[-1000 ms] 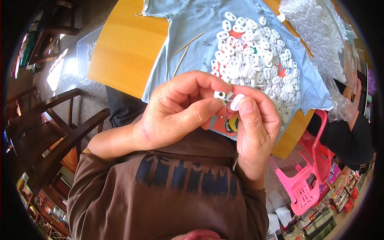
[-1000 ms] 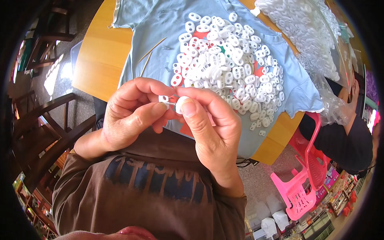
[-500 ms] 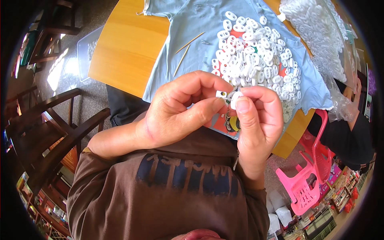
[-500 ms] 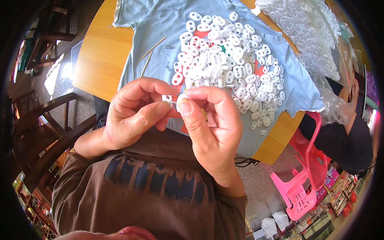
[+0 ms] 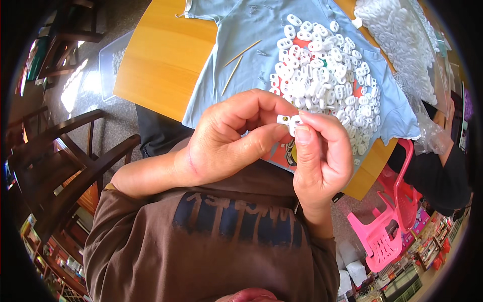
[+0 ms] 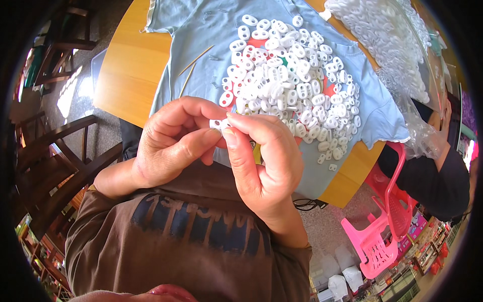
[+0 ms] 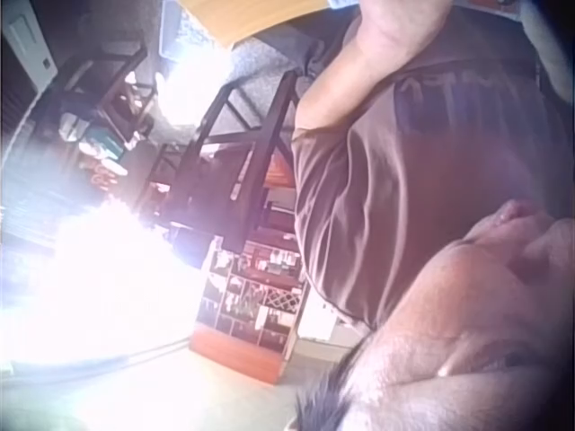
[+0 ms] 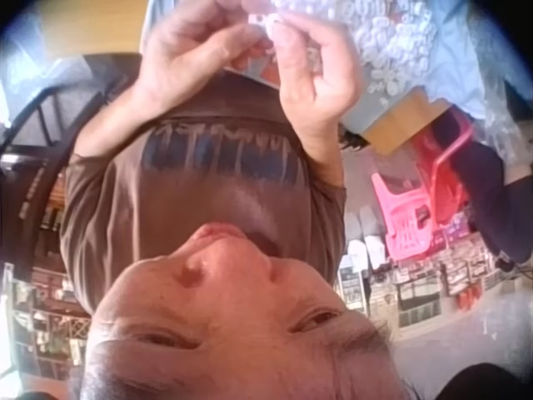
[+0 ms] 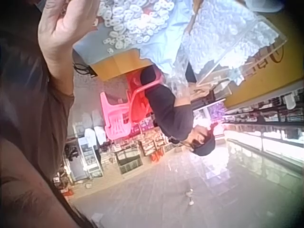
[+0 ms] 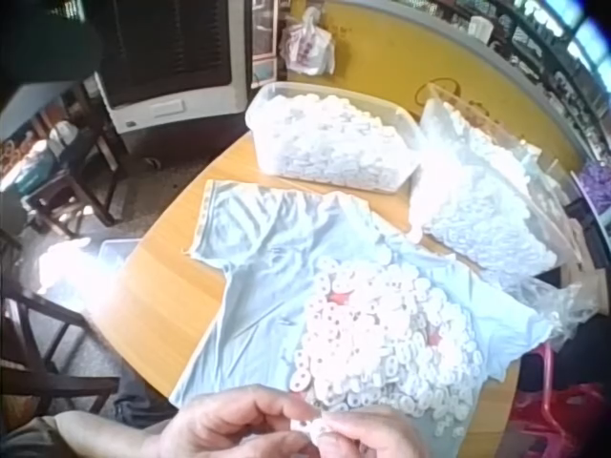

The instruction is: Assembling small white plastic components by pressing them together on a workbench.

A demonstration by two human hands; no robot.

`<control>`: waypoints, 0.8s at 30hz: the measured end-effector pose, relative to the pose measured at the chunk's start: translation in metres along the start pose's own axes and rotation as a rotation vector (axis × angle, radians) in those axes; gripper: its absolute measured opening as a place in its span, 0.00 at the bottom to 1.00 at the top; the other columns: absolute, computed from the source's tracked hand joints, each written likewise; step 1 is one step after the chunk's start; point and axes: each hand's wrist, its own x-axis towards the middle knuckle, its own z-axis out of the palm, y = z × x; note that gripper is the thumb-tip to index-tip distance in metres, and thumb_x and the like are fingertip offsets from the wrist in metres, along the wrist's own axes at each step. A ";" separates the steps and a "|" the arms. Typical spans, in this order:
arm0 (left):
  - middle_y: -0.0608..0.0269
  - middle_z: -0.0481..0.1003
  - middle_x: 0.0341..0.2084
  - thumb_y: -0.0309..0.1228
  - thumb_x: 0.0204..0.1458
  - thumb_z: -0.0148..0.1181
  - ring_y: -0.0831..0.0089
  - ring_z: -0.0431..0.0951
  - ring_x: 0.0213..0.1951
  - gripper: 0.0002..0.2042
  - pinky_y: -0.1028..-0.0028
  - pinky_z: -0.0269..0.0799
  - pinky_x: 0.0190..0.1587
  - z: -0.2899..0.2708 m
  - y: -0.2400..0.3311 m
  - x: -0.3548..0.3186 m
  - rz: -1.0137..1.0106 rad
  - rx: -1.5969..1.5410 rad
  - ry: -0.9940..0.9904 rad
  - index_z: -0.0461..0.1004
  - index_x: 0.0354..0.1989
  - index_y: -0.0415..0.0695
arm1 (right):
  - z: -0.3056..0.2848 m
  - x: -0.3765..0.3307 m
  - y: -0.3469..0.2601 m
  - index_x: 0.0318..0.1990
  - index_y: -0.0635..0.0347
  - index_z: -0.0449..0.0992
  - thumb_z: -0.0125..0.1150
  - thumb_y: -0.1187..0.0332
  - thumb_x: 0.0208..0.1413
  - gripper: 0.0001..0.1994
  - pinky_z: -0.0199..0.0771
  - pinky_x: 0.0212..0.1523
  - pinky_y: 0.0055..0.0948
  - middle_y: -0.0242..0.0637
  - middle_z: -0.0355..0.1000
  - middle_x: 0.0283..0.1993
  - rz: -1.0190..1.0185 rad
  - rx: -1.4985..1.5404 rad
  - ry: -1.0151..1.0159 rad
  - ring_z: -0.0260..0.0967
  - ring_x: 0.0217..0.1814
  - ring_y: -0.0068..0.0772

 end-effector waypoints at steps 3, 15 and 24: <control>0.66 0.72 0.29 0.20 0.54 0.48 0.84 0.71 0.28 0.11 0.84 0.68 0.31 0.001 -0.001 -0.002 -0.032 -0.016 0.024 0.65 0.46 0.36 | 0.000 0.001 0.003 0.38 0.68 0.72 0.55 0.79 0.51 0.07 0.68 0.27 0.21 0.39 0.71 0.32 0.002 0.110 -0.008 0.69 0.30 0.25; 0.64 0.73 0.30 0.21 0.55 0.48 0.84 0.71 0.26 0.17 0.85 0.69 0.31 -0.002 -0.010 -0.001 0.003 -0.025 -0.044 0.58 0.54 0.36 | 0.003 -0.004 0.002 0.43 0.69 0.72 0.51 0.79 0.53 0.10 0.69 0.28 0.19 0.41 0.70 0.36 0.061 0.188 -0.004 0.68 0.32 0.25; 0.64 0.73 0.29 0.21 0.55 0.48 0.84 0.72 0.26 0.18 0.85 0.69 0.32 0.000 -0.012 -0.005 -0.029 -0.031 -0.029 0.59 0.55 0.36 | -0.001 -0.003 0.003 0.45 0.69 0.72 0.53 0.78 0.53 0.12 0.68 0.34 0.21 0.41 0.69 0.37 -0.045 0.047 -0.070 0.67 0.34 0.27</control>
